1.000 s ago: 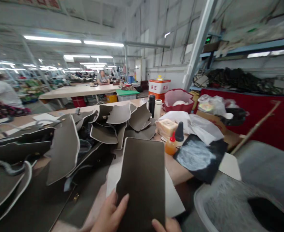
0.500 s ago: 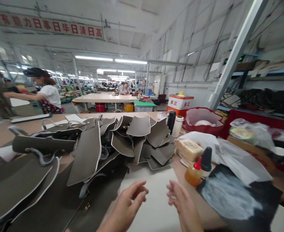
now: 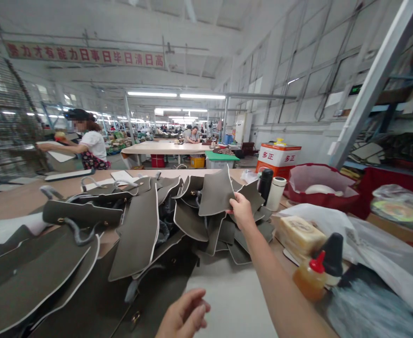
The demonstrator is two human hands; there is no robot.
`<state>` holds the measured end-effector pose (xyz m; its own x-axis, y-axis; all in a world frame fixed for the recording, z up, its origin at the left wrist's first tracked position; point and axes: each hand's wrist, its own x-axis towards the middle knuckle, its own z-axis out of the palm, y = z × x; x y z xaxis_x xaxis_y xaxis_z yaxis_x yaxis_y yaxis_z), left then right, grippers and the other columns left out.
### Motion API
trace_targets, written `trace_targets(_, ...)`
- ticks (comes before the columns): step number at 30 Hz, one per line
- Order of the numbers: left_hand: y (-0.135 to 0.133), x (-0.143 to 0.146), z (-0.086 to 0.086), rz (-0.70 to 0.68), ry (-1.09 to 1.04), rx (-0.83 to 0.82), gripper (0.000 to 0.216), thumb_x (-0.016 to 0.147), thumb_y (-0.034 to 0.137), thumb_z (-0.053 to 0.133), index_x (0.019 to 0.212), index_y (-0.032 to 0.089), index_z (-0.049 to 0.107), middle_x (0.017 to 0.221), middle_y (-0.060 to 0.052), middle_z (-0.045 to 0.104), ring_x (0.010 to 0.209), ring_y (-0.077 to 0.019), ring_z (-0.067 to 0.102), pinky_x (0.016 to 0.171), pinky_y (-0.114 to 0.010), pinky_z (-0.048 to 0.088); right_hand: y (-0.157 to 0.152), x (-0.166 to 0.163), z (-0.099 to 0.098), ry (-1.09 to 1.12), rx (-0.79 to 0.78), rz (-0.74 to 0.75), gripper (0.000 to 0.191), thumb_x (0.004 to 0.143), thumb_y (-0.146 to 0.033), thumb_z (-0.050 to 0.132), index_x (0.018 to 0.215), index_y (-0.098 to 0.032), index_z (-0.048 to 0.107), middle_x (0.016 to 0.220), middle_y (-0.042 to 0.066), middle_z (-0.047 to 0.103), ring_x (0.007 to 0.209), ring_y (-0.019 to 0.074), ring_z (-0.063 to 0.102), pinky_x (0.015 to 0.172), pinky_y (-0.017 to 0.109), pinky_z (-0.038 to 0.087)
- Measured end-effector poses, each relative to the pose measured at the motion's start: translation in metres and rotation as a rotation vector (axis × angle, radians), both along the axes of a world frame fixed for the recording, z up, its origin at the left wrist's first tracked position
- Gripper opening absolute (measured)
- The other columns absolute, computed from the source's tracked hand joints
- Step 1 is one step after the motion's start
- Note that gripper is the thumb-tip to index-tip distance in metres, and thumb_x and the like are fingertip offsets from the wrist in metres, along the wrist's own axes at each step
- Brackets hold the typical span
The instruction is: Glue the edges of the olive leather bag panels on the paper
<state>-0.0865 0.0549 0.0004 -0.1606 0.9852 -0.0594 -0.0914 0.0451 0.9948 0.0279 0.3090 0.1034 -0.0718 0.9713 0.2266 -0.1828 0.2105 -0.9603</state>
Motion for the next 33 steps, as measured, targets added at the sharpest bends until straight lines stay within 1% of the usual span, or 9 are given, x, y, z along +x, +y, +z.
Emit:
trace_targets(4,0.009,-0.012,0.016,0.144,-0.318,0.007,0.065,0.065,0.052,0.064,0.117,0.016,0.050,0.116,-0.017,0.056,0.096,-0.0263,0.058,0.081,-0.036,0.046,-0.082,0.040,-0.017,0.092,0.076,0.126,0.037,0.066,-0.033,0.059,0.101,-0.022,0.056,0.094,0.002,0.060,0.071,0.0152,0.054,0.043,0.020,0.045)
trace_targets(6,0.010,-0.018,0.027,0.139,-0.506,0.027,0.067,0.069,0.054,0.059,0.123,0.018,0.044,0.124,-0.015,0.051,0.109,-0.0278,0.051,0.089,-0.039,0.042,-0.130,0.063,-0.035,0.158,0.007,0.190,0.031,0.071,-0.032,0.059,0.101,-0.023,0.056,0.091,0.002,0.062,0.067,0.0143,0.054,0.043,0.021,0.044)
trace_targets(9,0.003,-0.019,0.040,0.122,-0.629,-0.045,0.058,0.073,0.044,0.060,0.122,0.017,0.044,0.119,-0.014,0.056,0.107,-0.0280,0.053,0.090,-0.041,0.043,-0.192,0.090,-0.062,0.060,-0.070,0.342,0.025,0.073,-0.030,0.060,0.096,-0.021,0.060,0.088,0.004,0.064,0.071,0.0164,0.056,0.061,0.027,0.047)
trace_targets(12,-0.010,-0.010,0.040,0.204,-0.581,-0.190,0.059,0.069,0.025,0.069,0.121,0.013,0.044,0.107,-0.015,0.063,0.098,-0.0290,0.059,0.086,-0.042,0.047,-0.231,0.101,-0.068,-0.109,-0.132,0.468,0.026,0.075,-0.034,0.057,0.098,-0.019,0.060,0.095,0.006,0.063,0.087,0.0209,0.056,0.078,0.032,0.044)
trace_targets(15,-0.027,0.004,0.030,0.192,-0.599,-0.287,0.066,0.068,0.022,0.069,0.126,0.013,0.037,0.101,-0.015,0.066,0.094,-0.0296,0.061,0.083,-0.043,0.049,-0.244,0.100,-0.057,-0.219,-0.133,0.414,0.028,0.082,-0.038,0.049,0.101,-0.019,0.056,0.097,0.006,0.061,0.090,0.0202,0.055,0.081,0.031,0.042)
trace_targets(18,-0.042,0.014,0.021,0.117,-0.651,-0.337,0.071,0.071,0.023,0.067,0.130,0.014,0.030,0.100,-0.014,0.066,0.094,-0.0304,0.061,0.083,-0.045,0.048,-0.244,0.094,-0.046,-0.364,-0.063,0.276,0.023,0.083,-0.038,0.047,0.092,-0.019,0.056,0.086,0.004,0.060,0.079,0.0175,0.055,0.071,0.027,0.042)
trace_targets(21,-0.053,0.020,0.016,0.084,-0.645,-0.342,0.072,0.071,0.020,0.066,0.131,0.012,0.028,0.101,-0.015,0.065,0.096,-0.0299,0.060,0.086,-0.043,0.047,-0.248,0.089,-0.046,-0.557,0.049,0.138,0.020,0.083,-0.036,0.046,0.075,-0.019,0.052,0.069,0.000,0.054,0.064,0.0140,0.049,0.058,0.025,0.036)
trace_targets(25,-0.060,0.022,0.012,0.068,-0.655,-0.349,0.073,0.071,0.020,0.066,0.132,0.010,0.027,0.104,-0.017,0.064,0.098,-0.0296,0.059,0.087,-0.042,0.046,-0.260,0.085,-0.053,-0.695,0.262,-0.027,0.029,0.086,-0.033,0.041,0.061,-0.019,0.039,0.058,-0.003,0.041,0.055,0.0115,0.040,0.054,0.025,0.029)
trace_targets(33,-0.064,0.022,0.009,0.056,-0.663,-0.360,0.083,0.063,0.021,0.073,0.132,0.013,0.028,0.107,-0.017,0.063,0.104,-0.0315,0.056,0.089,-0.042,0.044,-0.261,0.084,-0.046,-0.722,0.383,-0.053,0.022,0.089,-0.032,0.039,0.071,-0.019,0.044,0.064,-0.002,0.046,0.058,0.0119,0.044,0.055,0.024,0.030)
